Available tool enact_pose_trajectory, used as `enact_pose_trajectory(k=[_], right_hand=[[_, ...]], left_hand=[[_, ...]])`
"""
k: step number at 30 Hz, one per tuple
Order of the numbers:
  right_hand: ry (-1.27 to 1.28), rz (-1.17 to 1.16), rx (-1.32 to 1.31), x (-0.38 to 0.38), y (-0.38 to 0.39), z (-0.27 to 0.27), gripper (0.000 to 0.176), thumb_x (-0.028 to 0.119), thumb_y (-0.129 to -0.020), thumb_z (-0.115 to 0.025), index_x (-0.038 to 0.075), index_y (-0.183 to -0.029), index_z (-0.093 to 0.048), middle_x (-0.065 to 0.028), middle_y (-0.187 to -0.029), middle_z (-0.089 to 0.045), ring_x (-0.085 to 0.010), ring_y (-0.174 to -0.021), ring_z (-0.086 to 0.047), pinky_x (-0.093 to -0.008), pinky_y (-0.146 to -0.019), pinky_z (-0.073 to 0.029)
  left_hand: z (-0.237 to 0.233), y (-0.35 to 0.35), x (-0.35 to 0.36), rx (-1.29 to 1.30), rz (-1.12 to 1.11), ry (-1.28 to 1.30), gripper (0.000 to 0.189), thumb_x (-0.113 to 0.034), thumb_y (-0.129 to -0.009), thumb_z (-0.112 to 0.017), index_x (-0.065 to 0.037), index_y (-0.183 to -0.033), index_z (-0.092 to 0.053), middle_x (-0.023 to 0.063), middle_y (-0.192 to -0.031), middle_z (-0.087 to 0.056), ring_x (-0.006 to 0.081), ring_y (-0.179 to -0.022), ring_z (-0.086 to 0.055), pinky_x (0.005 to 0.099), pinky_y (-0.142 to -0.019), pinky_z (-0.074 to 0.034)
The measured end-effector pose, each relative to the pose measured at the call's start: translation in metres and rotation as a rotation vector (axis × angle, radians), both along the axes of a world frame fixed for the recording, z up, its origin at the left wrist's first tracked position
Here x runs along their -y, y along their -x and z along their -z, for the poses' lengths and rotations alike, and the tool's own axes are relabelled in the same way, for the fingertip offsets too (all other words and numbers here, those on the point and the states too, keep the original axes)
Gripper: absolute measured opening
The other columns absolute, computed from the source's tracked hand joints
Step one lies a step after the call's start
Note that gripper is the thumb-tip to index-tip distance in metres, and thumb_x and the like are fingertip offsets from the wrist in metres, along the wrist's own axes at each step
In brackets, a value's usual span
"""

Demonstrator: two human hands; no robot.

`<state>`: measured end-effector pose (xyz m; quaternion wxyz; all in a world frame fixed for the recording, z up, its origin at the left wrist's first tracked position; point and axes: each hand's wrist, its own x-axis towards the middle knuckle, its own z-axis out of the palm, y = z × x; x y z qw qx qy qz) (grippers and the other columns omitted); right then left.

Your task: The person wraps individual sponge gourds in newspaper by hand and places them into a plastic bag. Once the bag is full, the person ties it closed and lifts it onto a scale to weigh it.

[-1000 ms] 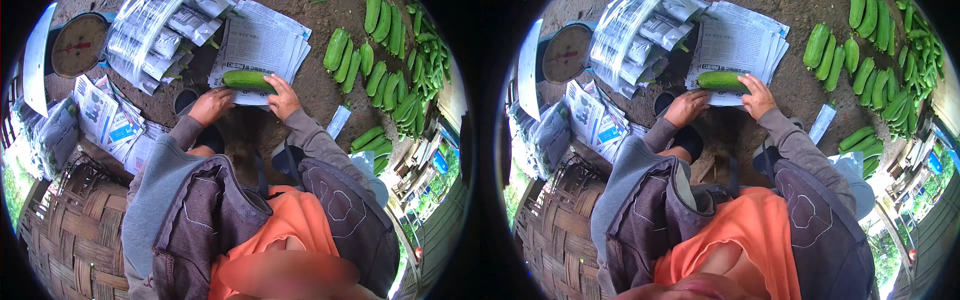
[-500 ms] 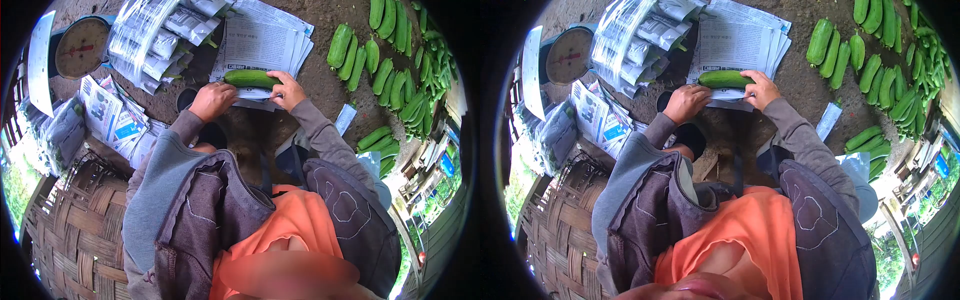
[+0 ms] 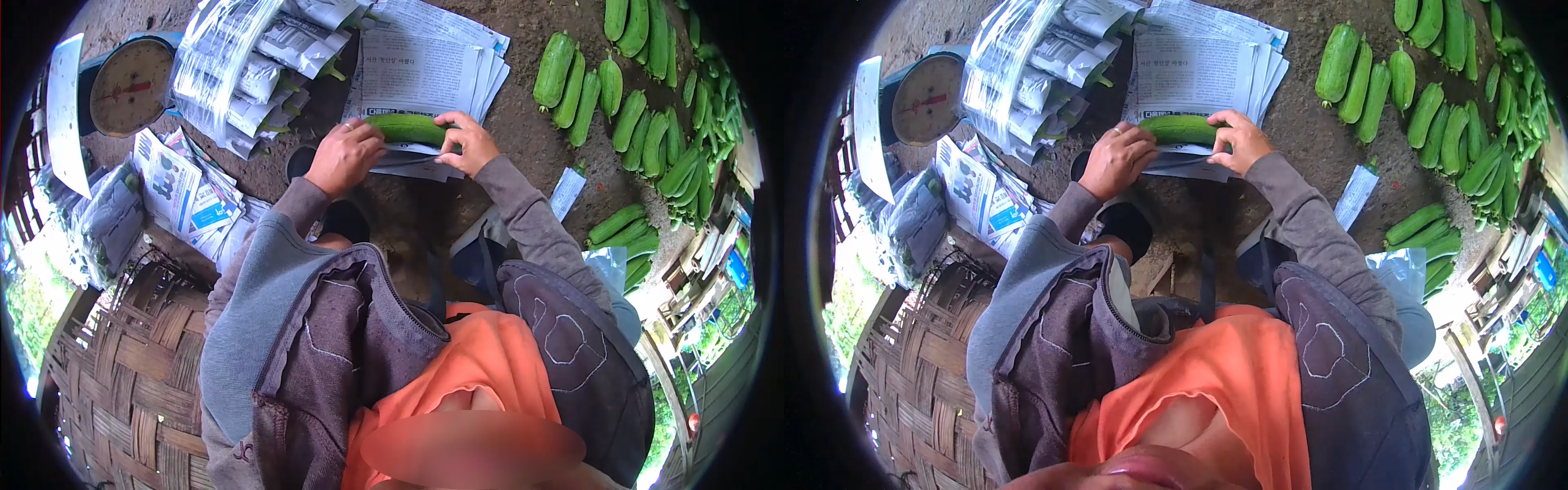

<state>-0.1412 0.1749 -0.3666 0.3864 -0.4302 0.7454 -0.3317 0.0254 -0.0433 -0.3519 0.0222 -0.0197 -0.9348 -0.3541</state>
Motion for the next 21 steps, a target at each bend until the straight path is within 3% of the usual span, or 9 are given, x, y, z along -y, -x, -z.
enact_pose_trajectory(k=[3,6,7,10,11,14,17,20,21], right_hand=[[0.149,0.122,-0.216,0.006,-0.003,-0.019,0.020,0.014,-0.066,-0.078,0.008,-0.069,-0.060,-0.0082,-0.115,-0.056,-0.0260,-0.109,-0.053,-0.0373,-0.090,-0.044],[0.268,0.047,-0.258,0.009,-0.025,-0.036,0.020,0.013,-0.065,-0.078,0.009,-0.073,-0.060,-0.0092,-0.106,-0.058,-0.0254,-0.099,-0.055,-0.0370,-0.082,-0.046],[0.339,-0.020,-0.273,0.013,-0.035,-0.036,0.020,0.012,-0.066,-0.077,0.011,-0.079,-0.062,-0.0050,-0.099,-0.058,-0.0240,-0.093,-0.054,-0.0367,-0.077,-0.046],[0.290,-0.018,-0.410,0.025,-0.056,-0.019,0.018,0.011,-0.067,-0.073,0.012,-0.082,-0.063,-0.0025,-0.100,-0.056,-0.0228,-0.097,-0.054,-0.0377,-0.083,-0.044],[0.277,0.034,-0.477,0.031,-0.055,-0.007,0.023,0.009,-0.065,-0.071,0.013,-0.086,-0.063,-0.0008,-0.101,-0.055,-0.0226,-0.098,-0.053,-0.0379,-0.083,-0.044],[0.207,0.091,-0.606,0.043,-0.046,0.023,0.034,0.009,-0.062,-0.074,0.016,-0.093,-0.062,-0.0007,-0.102,-0.053,-0.0236,-0.100,-0.052,-0.0393,-0.080,-0.043],[0.158,0.084,-0.543,0.056,-0.030,0.024,0.045,0.012,-0.058,-0.080,0.016,-0.097,-0.059,-0.0026,-0.102,-0.053,-0.0249,-0.099,-0.051,-0.0402,-0.082,-0.041],[0.193,0.049,-0.578,0.059,-0.021,0.029,0.053,0.013,-0.053,-0.083,0.016,-0.099,-0.056,-0.0031,-0.103,-0.052,-0.0251,-0.100,-0.051,-0.0404,-0.082,-0.041],[0.192,0.039,-0.570,0.061,-0.017,0.029,0.055,0.012,-0.053,-0.083,0.015,-0.099,-0.053,-0.0039,-0.102,-0.052,-0.0254,-0.099,-0.051,-0.0400,-0.081,-0.042]], left_hand=[[0.007,0.012,0.000,-0.109,-0.096,-0.052,0.008,-0.011,-0.079,-0.065,-0.005,-0.084,-0.063,0.0068,-0.087,-0.065,0.0264,-0.082,-0.062,0.0377,-0.076,-0.050],[0.021,0.021,0.003,-0.036,-0.143,-0.088,0.008,-0.010,-0.080,-0.065,-0.005,-0.085,-0.062,0.0088,-0.085,-0.064,0.0287,-0.081,-0.061,0.0385,-0.075,-0.049],[0.023,0.025,0.007,0.007,-0.143,-0.080,0.009,-0.010,-0.080,-0.065,-0.005,-0.086,-0.061,0.0095,-0.085,-0.064,0.0294,-0.081,-0.061,0.0387,-0.075,-0.049],[0.025,0.036,0.011,0.059,-0.141,-0.044,0.010,-0.013,-0.082,-0.062,-0.005,-0.082,-0.057,0.0115,-0.080,-0.062,0.0304,-0.080,-0.061,0.0387,-0.072,-0.049],[0.027,0.037,0.012,0.129,-0.192,-0.090,0.010,-0.013,-0.081,-0.063,-0.004,-0.085,-0.058,0.0125,-0.079,-0.062,0.0309,-0.080,-0.062,0.0401,-0.072,-0.049],[0.033,0.033,0.010,0.000,-0.355,-0.183,0.014,-0.011,-0.079,-0.065,-0.004,-0.090,-0.062,0.0139,-0.081,-0.063,0.0323,-0.079,-0.062,0.0373,-0.073,-0.050],[0.024,0.018,0.001,-0.071,-0.688,-0.207,0.019,-0.013,-0.080,-0.066,-0.001,-0.093,-0.062,0.0129,-0.080,-0.063,0.0287,-0.079,-0.063,0.0359,-0.075,-0.050],[0.033,-0.013,-0.004,0.483,-0.885,-0.515,0.025,-0.016,-0.081,-0.066,0.002,-0.097,-0.059,0.0108,-0.089,-0.064,0.0230,-0.084,-0.063,0.0337,-0.076,-0.049],[0.036,-0.015,0.003,0.642,-0.784,-0.868,0.033,-0.017,-0.084,-0.064,0.002,-0.109,-0.056,0.0104,-0.104,-0.062,0.0171,-0.095,-0.059,0.0304,-0.080,-0.046]])
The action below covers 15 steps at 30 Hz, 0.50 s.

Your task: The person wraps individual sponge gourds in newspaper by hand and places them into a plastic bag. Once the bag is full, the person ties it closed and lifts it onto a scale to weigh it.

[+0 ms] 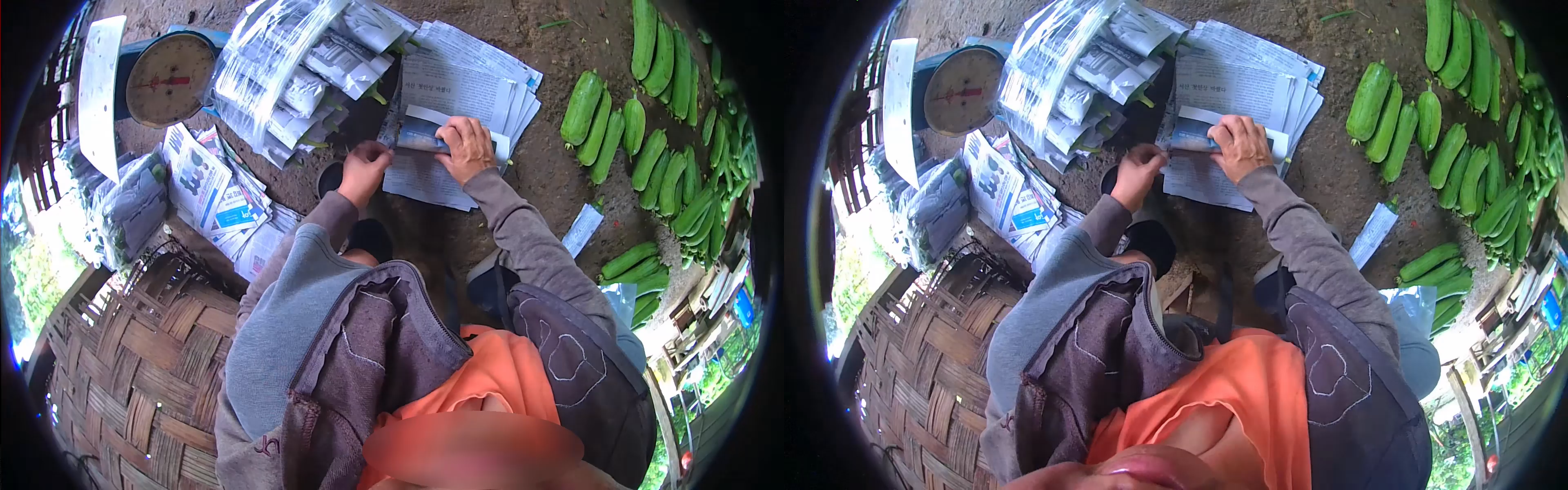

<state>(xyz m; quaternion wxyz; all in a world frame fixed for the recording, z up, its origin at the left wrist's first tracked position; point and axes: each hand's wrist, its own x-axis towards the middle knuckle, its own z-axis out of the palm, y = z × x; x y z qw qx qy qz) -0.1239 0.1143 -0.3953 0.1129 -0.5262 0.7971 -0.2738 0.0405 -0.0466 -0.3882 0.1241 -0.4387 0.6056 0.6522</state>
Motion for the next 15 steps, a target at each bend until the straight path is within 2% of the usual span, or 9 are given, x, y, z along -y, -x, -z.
enact_pose_trajectory(k=[3,4,7,8,9,11,12,14,15], right_hand=[[-0.058,0.001,0.069,0.005,0.004,-0.003,0.053,0.012,-0.055,-0.082,0.016,-0.100,-0.053,-0.0031,-0.107,-0.052,-0.0255,-0.104,-0.050,-0.0409,-0.082,-0.041],[-0.047,0.025,0.116,0.009,0.004,-0.008,0.049,0.011,-0.057,-0.081,0.013,-0.098,-0.055,-0.0058,-0.102,-0.054,-0.0284,-0.100,-0.053,-0.0410,-0.082,-0.043],[-0.003,0.173,0.480,0.010,-0.014,-0.001,0.042,0.010,-0.061,-0.078,0.008,-0.097,-0.057,-0.0100,-0.096,-0.059,-0.0297,-0.092,-0.058,-0.0395,-0.079,-0.047],[-0.011,0.272,0.581,0.007,-0.021,-0.002,0.037,0.012,-0.066,-0.076,0.004,-0.099,-0.060,-0.0131,-0.091,-0.063,-0.0275,-0.086,-0.063,-0.0360,-0.077,-0.050],[-0.030,0.311,0.664,0.002,-0.027,0.000,0.039,0.017,-0.070,-0.078,0.004,-0.103,-0.063,-0.0137,-0.092,-0.066,-0.0238,-0.084,-0.065,-0.0337,-0.077,-0.050],[0.055,0.358,0.962,-0.009,-0.037,0.006,0.040,0.023,-0.070,-0.080,0.005,-0.102,-0.065,-0.0117,-0.088,-0.067,-0.0239,-0.081,-0.065,-0.0332,-0.078,-0.050],[0.034,0.382,1.042,-0.010,-0.040,-0.002,0.040,0.024,-0.070,-0.080,0.005,-0.102,-0.065,-0.0114,-0.091,-0.066,-0.0239,-0.084,-0.064,-0.0334,-0.080,-0.049],[-0.022,0.431,1.200,-0.010,-0.042,-0.027,0.041,0.026,-0.070,-0.081,0.004,-0.101,-0.066,-0.0110,-0.098,-0.064,-0.0239,-0.091,-0.062,-0.0339,-0.084,-0.048],[0.017,0.362,0.886,-0.011,-0.039,-0.035,0.043,0.026,-0.070,-0.082,0.003,-0.103,-0.065,-0.0109,-0.104,-0.062,-0.0236,-0.096,-0.060,-0.0339,-0.086,-0.047]], left_hand=[[-0.002,0.002,-0.016,-0.162,-0.173,-0.514,0.029,-0.020,-0.089,-0.059,0.001,-0.109,-0.056,0.0079,-0.110,-0.059,0.0154,-0.096,-0.058,0.0288,-0.084,-0.045],[0.000,0.007,-0.018,-0.176,-0.187,-0.659,0.033,-0.021,-0.092,-0.056,-0.001,-0.117,-0.052,0.0065,-0.111,-0.058,0.0146,-0.104,-0.056,0.0289,-0.090,-0.042],[0.012,0.018,-0.028,-0.217,-0.240,-0.742,0.039,-0.026,-0.093,-0.057,-0.002,-0.123,-0.048,0.0055,-0.114,-0.057,0.0152,-0.110,-0.053,0.0300,-0.093,-0.041],[0.021,0.015,-0.032,-0.294,-0.239,-0.757,0.042,-0.031,-0.093,-0.057,-0.003,-0.123,-0.048,0.0049,-0.117,-0.056,0.0160,-0.111,-0.052,0.0313,-0.093,-0.041],[0.011,0.017,-0.034,-0.294,-0.292,-0.703,0.043,-0.034,-0.089,-0.063,-0.003,-0.118,-0.054,0.0041,-0.109,-0.059,0.0135,-0.098,-0.054,0.0296,-0.083,-0.042],[0.005,0.014,-0.031,-0.344,-0.226,-0.732,0.044,-0.034,-0.085,-0.068,-0.004,-0.115,-0.055,0.0041,-0.106,-0.061,0.0146,-0.097,-0.056,0.0318,-0.085,-0.043],[-0.012,0.017,-0.030,-0.384,-0.271,-0.800,0.042,-0.029,-0.081,-0.072,-0.005,-0.112,-0.057,0.0034,-0.102,-0.062,0.0155,-0.095,-0.057,0.0339,-0.087,-0.043],[-0.013,0.016,-0.027,-0.409,-0.245,-0.817,0.043,-0.022,-0.081,-0.073,-0.005,-0.115,-0.054,0.0048,-0.104,-0.061,0.0167,-0.097,-0.058,0.0347,-0.088,-0.045],[-0.016,0.017,-0.026,-0.425,-0.235,-0.826,0.044,-0.019,-0.080,-0.073,-0.005,-0.116,-0.052,0.0055,-0.105,-0.060,0.0174,-0.098,-0.058,0.0351,-0.089,-0.046]])
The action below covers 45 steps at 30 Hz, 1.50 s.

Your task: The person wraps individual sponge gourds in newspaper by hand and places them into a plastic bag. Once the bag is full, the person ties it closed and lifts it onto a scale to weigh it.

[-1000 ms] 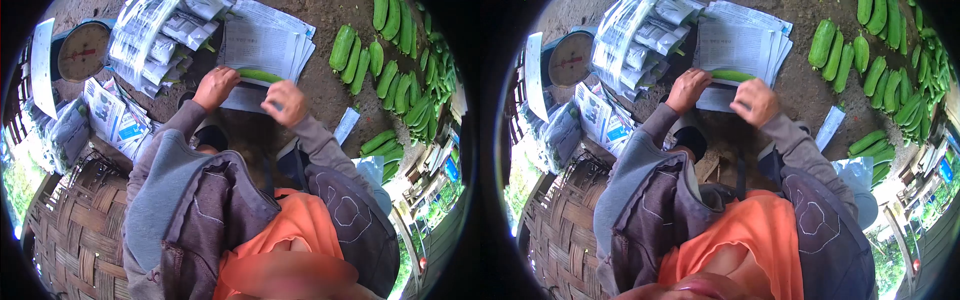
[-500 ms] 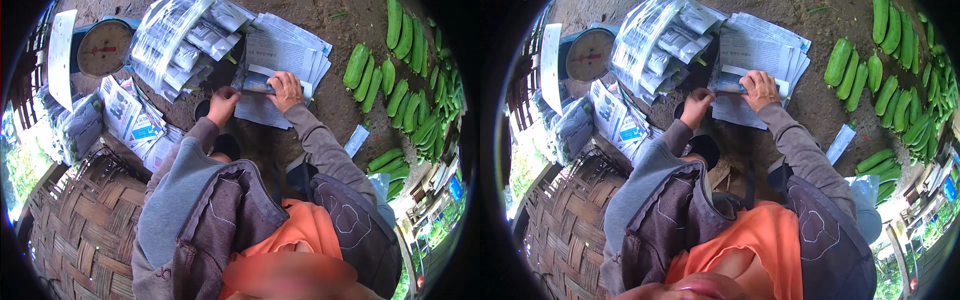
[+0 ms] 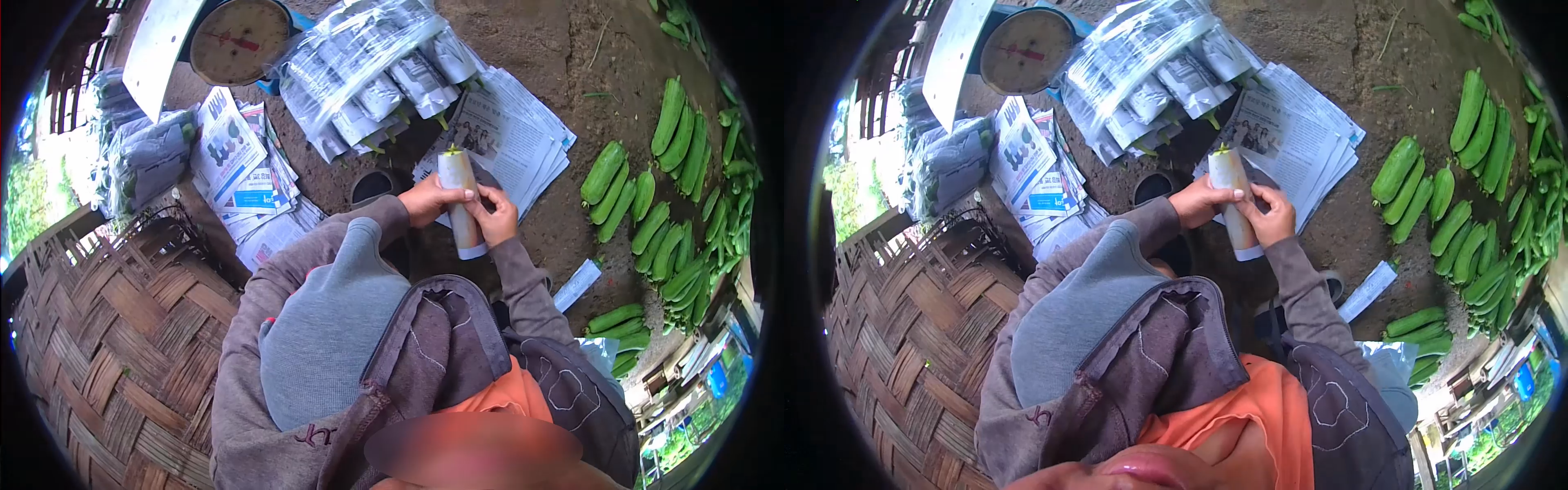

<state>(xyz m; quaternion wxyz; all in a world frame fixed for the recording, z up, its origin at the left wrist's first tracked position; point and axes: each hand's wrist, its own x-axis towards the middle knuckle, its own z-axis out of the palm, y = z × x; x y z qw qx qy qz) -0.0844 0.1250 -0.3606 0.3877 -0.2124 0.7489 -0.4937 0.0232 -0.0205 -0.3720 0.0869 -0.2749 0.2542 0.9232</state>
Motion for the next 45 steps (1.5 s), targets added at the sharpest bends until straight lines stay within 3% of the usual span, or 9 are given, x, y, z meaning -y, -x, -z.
enact_pose_trajectory(k=[3,7,11,16,18,22,27,35,45], right_hand=[[0.045,0.015,-0.687,0.005,0.007,-0.022,0.055,0.024,-0.070,-0.082,0.001,-0.114,-0.060,-0.0119,-0.122,-0.052,-0.0251,-0.113,-0.050,-0.0356,-0.094,-0.042],[0.226,0.262,0.026,0.022,0.009,-0.037,0.068,0.017,-0.065,-0.083,0.008,-0.126,-0.054,-0.0142,-0.112,-0.055,-0.0309,-0.106,-0.054,-0.0378,-0.091,-0.045],[0.125,-0.185,-0.608,0.045,0.006,-0.076,0.074,0.011,-0.066,-0.081,0.007,-0.132,-0.048,-0.0142,-0.114,-0.053,-0.0305,-0.106,-0.054,-0.0383,-0.090,-0.045],[0.158,-0.106,-0.521,0.063,0.007,-0.083,0.073,0.008,-0.067,-0.078,0.004,-0.133,-0.048,-0.0150,-0.117,-0.052,-0.0276,-0.108,-0.053,-0.0372,-0.092,-0.044],[0.212,-0.141,-0.326,0.066,0.010,-0.086,0.072,0.006,-0.069,-0.076,0.002,-0.134,-0.045,-0.0148,-0.119,-0.053,-0.0262,-0.109,-0.053,-0.0361,-0.094,-0.043],[0.295,-0.057,0.211,0.072,-0.021,-0.096,0.060,0.008,-0.075,-0.074,-0.004,-0.128,-0.049,-0.0127,-0.118,-0.057,-0.0185,-0.106,-0.056,-0.0318,-0.093,-0.044],[0.173,-0.221,0.051,0.104,-0.072,-0.075,0.052,0.013,-0.074,-0.076,-0.003,-0.120,-0.056,-0.0145,-0.111,-0.062,-0.0201,-0.099,-0.061,-0.0317,-0.087,-0.048],[0.215,-0.311,-0.642,0.145,-0.088,-0.068,0.048,0.015,-0.067,-0.076,0.000,-0.110,-0.059,-0.0166,-0.108,-0.059,-0.0343,-0.097,-0.058,-0.0413,-0.085,-0.048],[0.266,-0.228,-0.537,0.183,-0.111,-0.077,0.046,0.012,-0.066,-0.077,-0.003,-0.106,-0.059,-0.0153,-0.106,-0.052,-0.0313,-0.098,-0.055,-0.0384,-0.084,-0.047]], left_hand=[[-0.012,0.009,0.005,-0.012,-0.073,0.058,0.041,-0.014,-0.078,-0.072,-0.005,-0.113,-0.053,0.0052,-0.102,-0.060,0.0173,-0.096,-0.058,0.0353,-0.088,-0.046],[-0.039,0.027,0.018,-0.022,-0.197,0.085,0.037,-0.008,-0.076,-0.072,-0.006,-0.107,-0.053,0.0035,-0.097,-0.060,0.0156,-0.092,-0.058,0.0334,-0.084,-0.047],[-0.068,0.042,0.030,-0.013,-0.399,0.151,0.027,-0.012,-0.082,-0.070,-0.007,-0.102,-0.054,0.0030,-0.093,-0.060,0.0148,-0.088,-0.059,0.0316,-0.082,-0.046],[-0.107,0.026,0.063,-0.101,-0.282,0.398,0.050,-0.020,-0.086,-0.068,0.000,-0.125,-0.044,0.0086,-0.113,-0.057,0.0160,-0.103,-0.054,0.0305,-0.090,-0.045],[-0.112,-0.004,0.095,-0.119,-0.083,0.803,0.041,-0.019,-0.089,-0.063,0.003,-0.123,-0.052,0.0106,-0.116,-0.060,0.0166,-0.107,-0.055,0.0316,-0.094,-0.043],[-0.083,-0.076,0.135,0.380,-0.231,1.957,0.035,-0.011,-0.072,-0.075,-0.003,-0.102,-0.060,0.0126,-0.095,-0.059,0.0277,-0.089,-0.059,0.0371,-0.078,-0.048],[-0.038,-0.099,0.164,0.481,-0.052,2.131,0.037,-0.013,-0.070,-0.072,-0.008,-0.103,-0.057,0.0118,-0.093,-0.060,0.0329,-0.089,-0.058,0.0393,-0.078,-0.048],[-0.036,-0.109,0.171,0.363,-0.452,1.652,0.015,-0.002,-0.074,-0.067,-0.001,-0.088,-0.064,0.0106,-0.081,-0.063,0.0210,-0.068,-0.063,0.0310,-0.062,-0.050],[-0.067,-0.132,0.162,0.303,-0.456,1.792,0.011,0.004,-0.077,-0.063,0.000,-0.087,-0.061,0.0109,-0.081,-0.062,0.0220,-0.071,-0.063,0.0279,-0.064,-0.051]])
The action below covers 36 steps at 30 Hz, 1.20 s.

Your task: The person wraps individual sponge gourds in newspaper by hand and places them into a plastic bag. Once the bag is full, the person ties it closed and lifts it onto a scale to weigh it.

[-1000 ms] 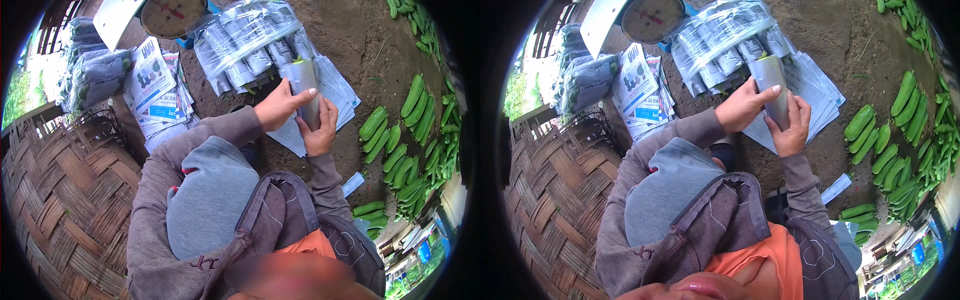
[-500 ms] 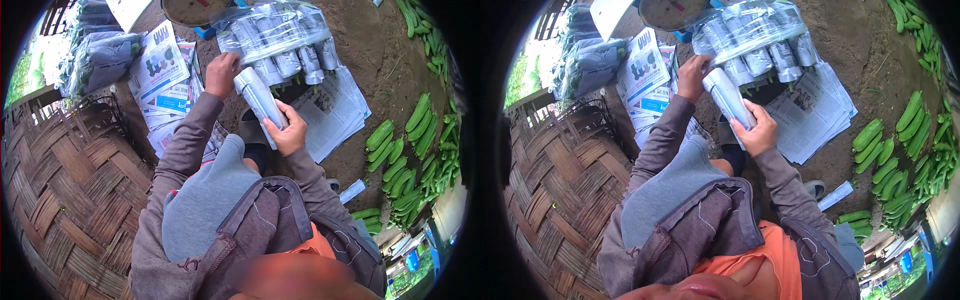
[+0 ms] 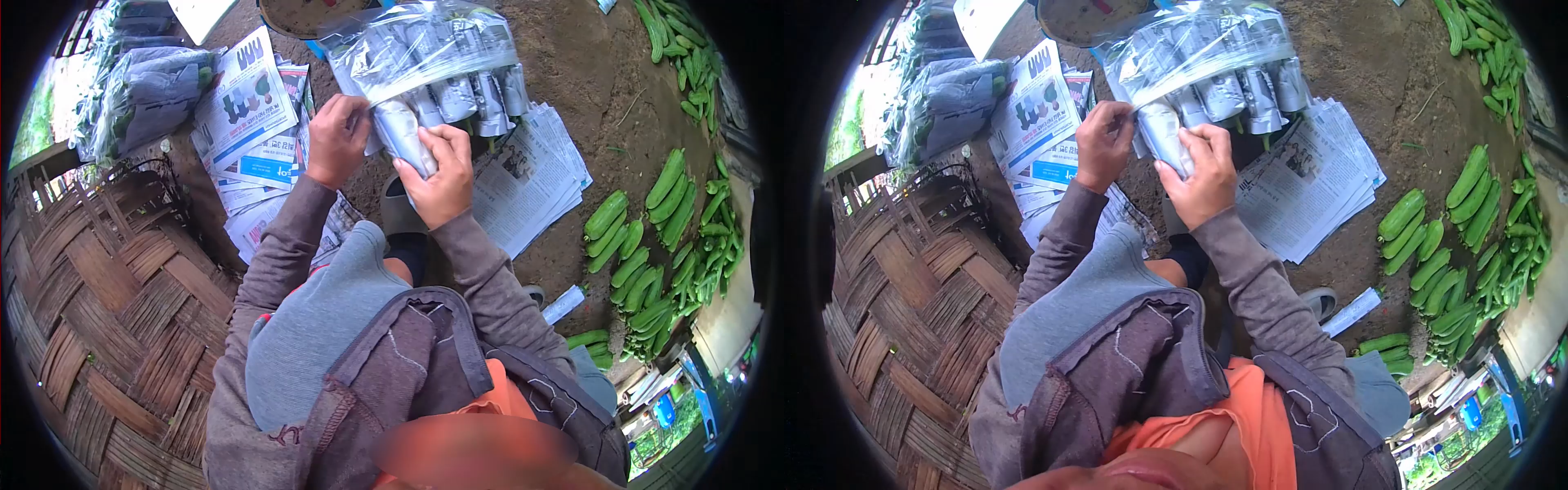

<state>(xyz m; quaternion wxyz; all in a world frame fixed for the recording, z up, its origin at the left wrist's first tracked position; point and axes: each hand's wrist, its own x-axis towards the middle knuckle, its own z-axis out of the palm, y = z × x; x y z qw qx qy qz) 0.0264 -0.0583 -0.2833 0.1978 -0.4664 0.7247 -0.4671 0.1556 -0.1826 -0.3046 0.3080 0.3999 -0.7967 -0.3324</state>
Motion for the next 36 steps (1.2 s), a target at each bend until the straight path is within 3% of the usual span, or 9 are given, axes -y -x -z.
enact_pose_trajectory(k=[5,10,13,18,22,26,32,35,36], right_hand=[[0.031,0.101,0.026,0.027,-0.017,0.015,0.047,0.014,-0.065,-0.077,0.000,-0.105,-0.057,-0.0148,-0.107,-0.051,-0.0327,-0.101,-0.053,-0.0399,-0.087,-0.046],[-0.051,-0.139,-0.255,-0.003,0.003,0.000,0.072,0.023,-0.063,-0.082,0.004,-0.125,-0.051,-0.0120,-0.117,-0.048,-0.0302,-0.103,-0.053,-0.0394,-0.085,-0.047],[-0.198,-0.189,-0.092,-0.041,0.007,0.008,0.074,0.023,-0.065,-0.081,0.006,-0.129,-0.048,-0.0131,-0.117,-0.050,-0.0328,-0.101,-0.055,-0.0401,-0.083,-0.048],[-0.058,-0.168,-0.028,-0.046,0.000,0.037,0.060,0.008,-0.071,-0.074,0.007,-0.126,-0.051,-0.0162,-0.092,-0.067,-0.0306,-0.074,-0.067,-0.0367,-0.063,-0.052],[-0.074,-0.214,-0.078,-0.032,0.003,0.026,0.054,0.007,-0.069,-0.073,0.006,-0.120,-0.056,-0.0133,-0.096,-0.066,-0.0306,-0.078,-0.066,-0.0372,-0.063,-0.051],[-0.068,-0.196,-0.121,-0.024,-0.006,0.039,0.056,0.013,-0.066,-0.075,0.009,-0.119,-0.058,-0.0099,-0.099,-0.067,-0.0272,-0.079,-0.066,-0.0371,-0.062,-0.049],[-0.062,-0.112,-0.218,0.014,-0.012,0.039,0.024,0.019,-0.074,-0.064,0.011,-0.097,-0.060,-0.0070,-0.079,-0.059,-0.0264,-0.067,-0.063,-0.0381,-0.056,-0.050],[-0.123,-0.146,-0.331,0.014,-0.016,0.058,0.021,0.025,-0.078,-0.059,0.013,-0.095,-0.060,-0.0064,-0.081,-0.059,-0.0247,-0.071,-0.064,-0.0373,-0.058,-0.051],[-0.120,-0.183,-0.332,0.016,-0.016,0.064,0.022,0.024,-0.078,-0.060,0.013,-0.097,-0.060,-0.0068,-0.083,-0.060,-0.0246,-0.074,-0.064,-0.0373,-0.061,-0.052]], left_hand=[[0.006,-0.003,-0.008,-0.062,0.013,0.019,0.011,0.001,-0.075,-0.063,-0.002,-0.084,-0.059,0.0107,-0.078,-0.060,0.0248,-0.068,-0.060,0.0330,-0.061,-0.048],[0.010,-0.010,-0.008,-0.087,0.009,-0.061,0.011,0.002,-0.075,-0.063,-0.002,-0.085,-0.060,0.0099,-0.079,-0.061,0.0230,-0.069,-0.061,0.0310,-0.062,-0.048],[0.012,-0.015,-0.009,-0.039,0.028,-0.066,0.015,0.005,-0.075,-0.063,-0.001,-0.088,-0.060,0.0093,-0.085,-0.063,0.0189,-0.077,-0.065,0.0276,-0.067,-0.054],[0.011,-0.013,-0.010,-0.063,-0.016,-0.066,0.013,0.004,-0.074,-0.063,-0.001,-0.086,-0.060,0.0107,-0.083,-0.062,0.0233,-0.072,-0.063,0.0300,-0.065,-0.050],[0.015,-0.022,-0.007,-0.029,-0.005,-0.043,0.014,0.004,-0.076,-0.063,-0.001,-0.088,-0.059,0.0118,-0.084,-0.062,0.0237,-0.075,-0.064,0.0303,-0.068,-0.052],[0.019,-0.026,-0.013,0.001,-0.018,-0.105,0.018,0.009,-0.080,-0.058,0.003,-0.097,-0.059,0.0106,-0.091,-0.062,0.0155,-0.086,-0.063,0.0294,-0.072,-0.056],[0.031,-0.031,-0.019,0.075,0.007,0.026,0.016,0.007,-0.078,-0.060,0.000,-0.092,-0.058,0.0100,-0.082,-0.061,0.0195,-0.075,-0.062,0.0294,-0.070,-0.051],[0.071,-0.064,-0.024,0.137,-0.027,-0.089,0.023,0.002,-0.081,-0.060,0.001,-0.103,-0.058,0.0129,-0.095,-0.062,0.0223,-0.088,-0.061,0.0340,-0.081,-0.050],[0.077,-0.069,-0.030,0.001,-0.058,-0.209,0.024,0.001,-0.082,-0.061,0.002,-0.106,-0.058,0.0157,-0.101,-0.061,0.0234,-0.096,-0.059,0.0349,-0.089,-0.046]])
